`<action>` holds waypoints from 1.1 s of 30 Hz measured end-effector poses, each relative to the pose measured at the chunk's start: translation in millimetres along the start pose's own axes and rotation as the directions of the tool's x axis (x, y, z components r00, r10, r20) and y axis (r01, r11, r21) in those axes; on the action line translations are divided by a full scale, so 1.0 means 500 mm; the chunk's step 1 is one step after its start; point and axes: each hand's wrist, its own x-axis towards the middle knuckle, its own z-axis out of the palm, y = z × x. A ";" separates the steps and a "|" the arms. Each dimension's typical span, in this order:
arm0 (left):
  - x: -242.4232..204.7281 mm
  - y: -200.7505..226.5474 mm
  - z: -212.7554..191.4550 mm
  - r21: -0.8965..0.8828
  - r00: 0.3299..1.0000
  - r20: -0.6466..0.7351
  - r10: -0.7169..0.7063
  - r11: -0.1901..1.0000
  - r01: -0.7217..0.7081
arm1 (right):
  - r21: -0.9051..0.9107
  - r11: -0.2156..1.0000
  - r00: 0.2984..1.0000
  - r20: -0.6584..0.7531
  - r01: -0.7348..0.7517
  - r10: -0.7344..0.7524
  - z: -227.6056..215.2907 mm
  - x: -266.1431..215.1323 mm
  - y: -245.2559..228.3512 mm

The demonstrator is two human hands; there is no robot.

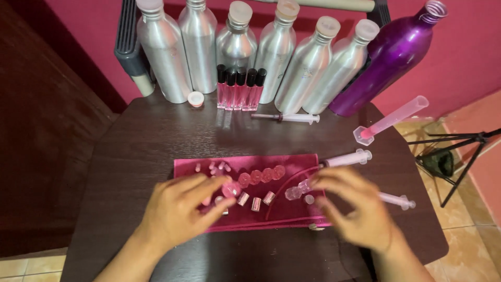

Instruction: Assembling small pink perfume sample containers by manually attaching white caps and organizing them on a cloth.

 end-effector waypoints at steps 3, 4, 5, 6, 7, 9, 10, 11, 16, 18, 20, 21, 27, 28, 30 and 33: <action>0.015 0.039 -0.005 -0.140 0.992 0.111 0.059 0.989 -0.044 | 0.137 0.988 0.986 0.142 0.071 -0.091 0.068 -0.006 -0.048; 0.012 0.047 0.002 -0.143 0.992 0.113 0.064 0.989 -0.048 | 0.135 0.988 0.987 0.138 0.068 -0.087 0.084 -0.012 -0.050; 0.008 0.054 0.009 -0.212 0.987 0.124 0.099 0.975 -0.071 | 0.188 0.977 0.979 0.159 0.099 -0.130 0.100 -0.018 -0.052; 0.003 0.062 0.016 -0.280 0.982 0.132 0.132 0.956 -0.091 | 0.242 0.962 0.968 0.180 0.129 -0.176 0.115 -0.023 -0.054; 0.001 0.068 0.022 -0.282 0.982 0.133 0.134 0.955 -0.092 | 0.240 0.962 0.968 0.179 0.128 -0.173 0.124 -0.028 -0.052; -0.003 0.080 0.030 -0.302 0.980 0.141 0.141 0.949 -0.093 | 0.304 0.952 0.953 0.296 -0.040 -0.055 0.142 -0.035 -0.048; -0.005 0.080 0.035 -0.302 0.979 0.141 0.145 0.948 -0.097 | 0.303 0.952 0.954 0.293 -0.040 -0.053 0.145 -0.037 -0.046; -0.008 0.081 0.039 -0.342 0.981 0.129 0.145 0.935 -0.093 | 0.295 0.938 0.931 0.357 -0.183 0.070 0.148 -0.039 -0.044; 0.003 0.062 0.033 -0.347 0.985 0.148 0.090 0.937 -0.034 | 0.473 0.862 0.970 0.231 -0.181 0.077 0.103 -0.012 -0.021; 0.003 0.043 0.046 -0.182 0.999 0.035 0.011 0.983 -0.005 | 0.199 0.980 0.997 -0.070 -0.010 0.024 0.063 0.006 0.003; 0.004 0.031 0.045 -0.167 0.999 0.033 -0.023 0.986 0.028 | 0.284 0.952 0.965 -0.199 -0.110 0.171 0.035 0.002 0.050; 0.008 0.026 0.047 -0.148 0.997 0.035 -0.062 0.987 0.067 | 0.386 0.903 0.897 -0.307 -0.189 0.319 0.017 -0.002 0.074; -0.015 -0.003 0.088 -0.026 0.965 0.150 -0.216 0.975 0.222 | 0.314 0.949 0.748 -0.620 -0.042 0.238 -0.120 -0.004 0.196; -0.013 -0.003 0.088 -0.029 0.967 0.145 -0.207 0.976 0.214 | 0.307 0.951 0.744 -0.626 -0.038 0.232 -0.135 -0.009 0.210; -0.010 -0.003 0.087 -0.024 0.966 0.154 -0.209 0.976 0.215 | 0.252 0.965 0.653 -0.718 -0.075 0.239 -0.163 -0.017 0.238; -0.012 -0.006 0.093 -0.008 0.943 0.212 -0.255 0.965 0.263 | 0.185 0.959 0.550 -0.788 -0.217 0.276 -0.181 -0.027 0.285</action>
